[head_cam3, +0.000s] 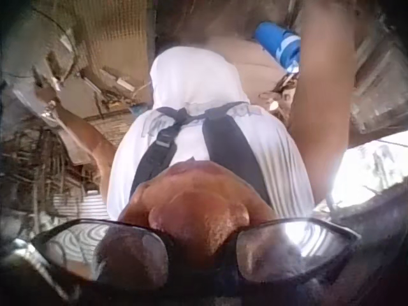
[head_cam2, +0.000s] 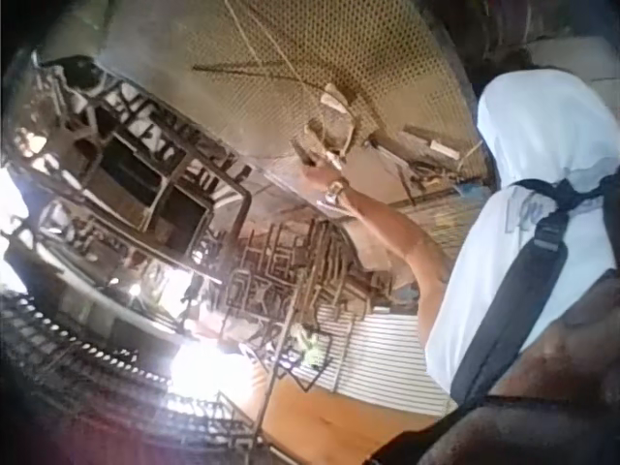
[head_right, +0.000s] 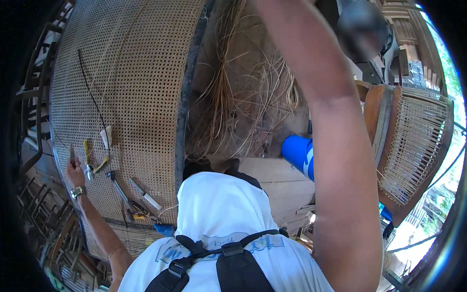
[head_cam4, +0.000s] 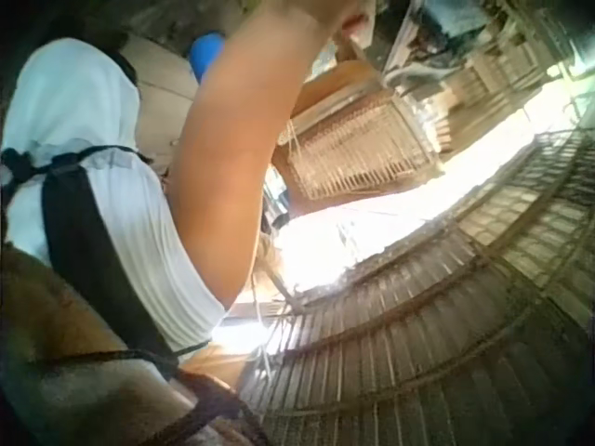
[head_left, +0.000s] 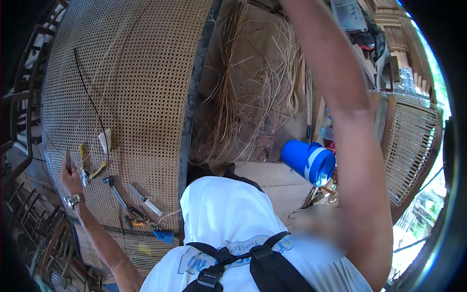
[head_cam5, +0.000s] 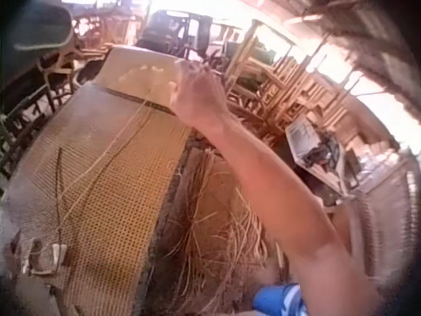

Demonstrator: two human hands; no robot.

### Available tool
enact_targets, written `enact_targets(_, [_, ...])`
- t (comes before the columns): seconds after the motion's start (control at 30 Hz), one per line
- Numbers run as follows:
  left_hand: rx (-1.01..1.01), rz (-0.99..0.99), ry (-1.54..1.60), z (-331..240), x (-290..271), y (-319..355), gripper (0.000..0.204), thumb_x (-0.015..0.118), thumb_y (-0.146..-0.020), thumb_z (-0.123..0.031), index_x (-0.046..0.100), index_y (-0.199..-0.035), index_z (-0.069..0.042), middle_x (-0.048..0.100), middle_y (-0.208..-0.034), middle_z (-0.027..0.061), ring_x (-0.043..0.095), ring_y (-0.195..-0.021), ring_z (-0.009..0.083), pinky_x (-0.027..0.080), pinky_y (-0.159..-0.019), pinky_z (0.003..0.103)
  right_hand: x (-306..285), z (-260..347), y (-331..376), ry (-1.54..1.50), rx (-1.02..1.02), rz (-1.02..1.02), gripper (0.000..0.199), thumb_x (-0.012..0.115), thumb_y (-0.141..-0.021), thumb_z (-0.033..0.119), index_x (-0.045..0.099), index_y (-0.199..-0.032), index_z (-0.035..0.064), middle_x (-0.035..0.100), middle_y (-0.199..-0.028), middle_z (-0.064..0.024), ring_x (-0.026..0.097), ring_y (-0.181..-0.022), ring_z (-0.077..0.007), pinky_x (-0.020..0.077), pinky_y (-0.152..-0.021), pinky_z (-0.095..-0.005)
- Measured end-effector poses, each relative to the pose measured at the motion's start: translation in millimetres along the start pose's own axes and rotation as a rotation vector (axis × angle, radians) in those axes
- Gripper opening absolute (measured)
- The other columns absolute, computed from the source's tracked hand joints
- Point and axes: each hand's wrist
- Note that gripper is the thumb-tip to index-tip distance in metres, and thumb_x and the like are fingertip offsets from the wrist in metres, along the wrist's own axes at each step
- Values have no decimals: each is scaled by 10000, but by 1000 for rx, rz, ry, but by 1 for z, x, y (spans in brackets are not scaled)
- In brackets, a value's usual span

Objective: Weave and prepare rattan strips for a furniture frame in a workshop.

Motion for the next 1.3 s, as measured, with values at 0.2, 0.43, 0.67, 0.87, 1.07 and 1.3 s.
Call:
enact_targets(0.2, [86, 74, -242, 30, 15, 28, 206, 624, -896, -210, 618, -915, -5, 656, -742, 166, 619, -656, 337, 469, -614, 429, 92, 1, 232, 52, 330, 813, 388, 493, -934, 363, 553, -1165, 57, 600, -1160, -187, 579, -1117, -355, 484, -916, -481])
enact_targets(0.43, [-140, 379, -641, 51, -32, 91, 276, 643, -875, -245, 657, -1026, -16, 671, -908, 205, 628, -824, 401, 477, -715, 478, 122, 19, 412, -180, 875, 716, 412, 574, -899, 358, 549, -1122, 12, 628, -1103, -230, 616, -1036, -381, 486, -896, -494])
enact_targets(0.67, [-93, 48, -127, -74, -56, 54, 413, 614, -928, -277, 580, -1292, -86, 697, -1001, 117, 661, -852, 220, 508, -730, 335, 102, 58, 415, -278, 1295, 760, 369, 577, -887, 387, 623, -989, 35, 649, -1072, -208, 622, -1033, -369, 504, -853, -474])
enact_targets(0.87, [111, 656, 987, -276, 54, 72, 329, 508, -993, -216, 565, -1301, -115, 707, -906, 20, 656, -828, 128, 501, -767, 289, 113, 72, 444, -444, 1377, 695, 347, 588, -887, 321, 609, -1100, 48, 659, -1067, -205, 619, -1065, -350, 504, -889, -454])
enact_targets(1.07, [-242, 1157, 1139, -364, 144, 150, 167, 507, -998, -207, 559, -1066, -63, 696, -903, 96, 651, -750, 150, 501, -692, 276, 123, 67, 480, -802, 1473, 540, 223, 659, -849, 229, 639, -975, 47, 693, -891, -122, 669, -844, -265, 509, -743, -366])
enact_targets(1.3, [-721, 1167, 1282, -373, 205, 184, 144, 633, -933, -250, 582, -954, -117, 626, -765, 23, 471, -521, 83, 344, -447, 227, 90, 63, 478, -1170, 1382, 149, 83, 658, -892, 112, 644, -930, 40, 568, -705, 37, 491, -580, -51, 386, -534, -210])
Point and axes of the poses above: each hand's wrist, its own y-axis away from the middle knuckle, its own x-axis out of the palm, z = x × y
